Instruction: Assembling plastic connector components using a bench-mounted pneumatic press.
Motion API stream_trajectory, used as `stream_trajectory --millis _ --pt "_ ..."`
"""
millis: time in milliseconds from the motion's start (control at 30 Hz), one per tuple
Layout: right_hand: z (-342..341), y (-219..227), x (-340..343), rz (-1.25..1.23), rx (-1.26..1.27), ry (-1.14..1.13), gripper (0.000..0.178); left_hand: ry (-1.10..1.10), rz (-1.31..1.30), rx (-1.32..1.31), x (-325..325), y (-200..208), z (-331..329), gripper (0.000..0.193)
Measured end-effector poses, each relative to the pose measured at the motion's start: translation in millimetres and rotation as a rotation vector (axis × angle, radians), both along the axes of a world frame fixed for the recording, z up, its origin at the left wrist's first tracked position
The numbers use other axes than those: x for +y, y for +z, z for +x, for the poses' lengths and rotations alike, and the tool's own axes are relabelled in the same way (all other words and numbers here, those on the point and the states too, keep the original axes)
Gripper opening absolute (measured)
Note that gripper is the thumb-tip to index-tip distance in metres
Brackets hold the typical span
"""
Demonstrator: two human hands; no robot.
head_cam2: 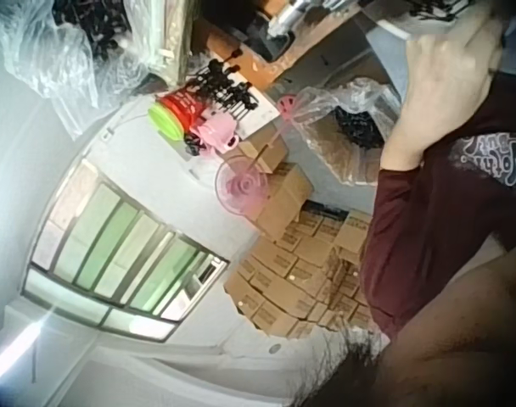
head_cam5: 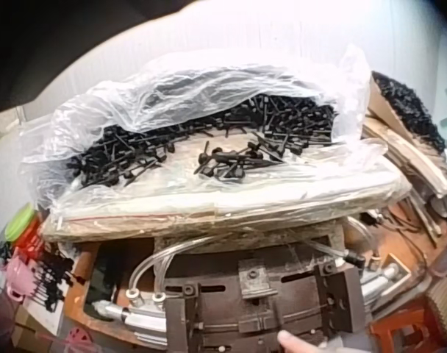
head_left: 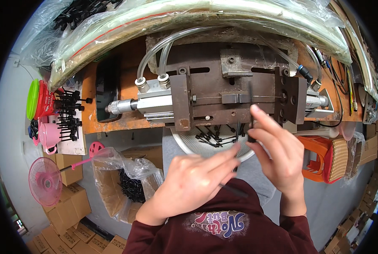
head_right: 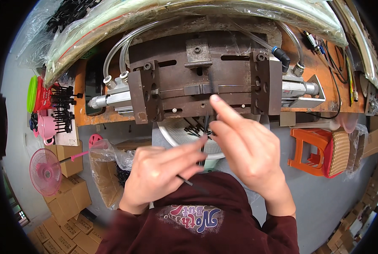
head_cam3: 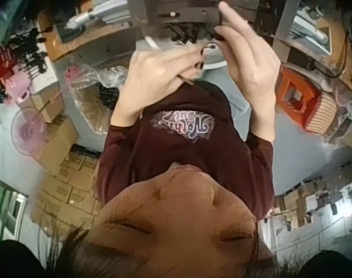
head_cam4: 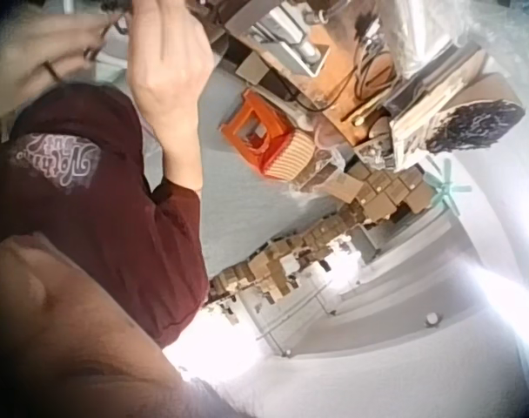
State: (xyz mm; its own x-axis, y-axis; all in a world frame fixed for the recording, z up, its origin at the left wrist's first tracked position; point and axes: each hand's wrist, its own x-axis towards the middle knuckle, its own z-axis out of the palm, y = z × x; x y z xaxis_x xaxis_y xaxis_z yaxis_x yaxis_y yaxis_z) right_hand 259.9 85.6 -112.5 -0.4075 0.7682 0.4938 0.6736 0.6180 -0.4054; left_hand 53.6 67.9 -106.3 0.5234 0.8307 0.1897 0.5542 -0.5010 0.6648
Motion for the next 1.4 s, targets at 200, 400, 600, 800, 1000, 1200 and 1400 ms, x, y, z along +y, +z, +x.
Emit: stream_trajectory --millis 200,400,600,800,1000,1200,1400 --pt "-23.0 -6.1 1.5 0.026 -0.238 -0.059 0.021 -0.012 -0.289 -0.001 -23.0 -49.7 -8.8 0.021" --pt "-28.8 8.8 3.9 -0.048 -0.305 -0.099 0.019 0.033 -0.434 0.062 -27.0 -87.8 -8.9 0.022" --pt "-20.3 -1.7 8.9 0.025 -0.12 -0.002 0.019 0.258 -0.423 0.097 -22.5 -126.8 -5.4 0.023" --pt "5.7 -108.2 -21.9 -0.316 0.228 -0.308 0.012 0.484 -0.331 0.187 -23.1 -167.6 -18.4 0.036" --pt "30.9 -270.0 18.6 -0.84 -0.437 -0.597 0.046 0.474 -0.261 0.059 -23.5 -161.7 -18.3 0.036" --pt "38.1 -320.1 31.3 -0.541 -0.286 -0.484 0.049 0.429 -0.241 -0.081 -29.9 -147.9 -15.1 0.031" --pt "46.0 -311.6 25.1 -0.8 -0.176 -0.51 0.049 0.386 -0.291 -0.111 -42.5 -154.9 -14.6 0.03"
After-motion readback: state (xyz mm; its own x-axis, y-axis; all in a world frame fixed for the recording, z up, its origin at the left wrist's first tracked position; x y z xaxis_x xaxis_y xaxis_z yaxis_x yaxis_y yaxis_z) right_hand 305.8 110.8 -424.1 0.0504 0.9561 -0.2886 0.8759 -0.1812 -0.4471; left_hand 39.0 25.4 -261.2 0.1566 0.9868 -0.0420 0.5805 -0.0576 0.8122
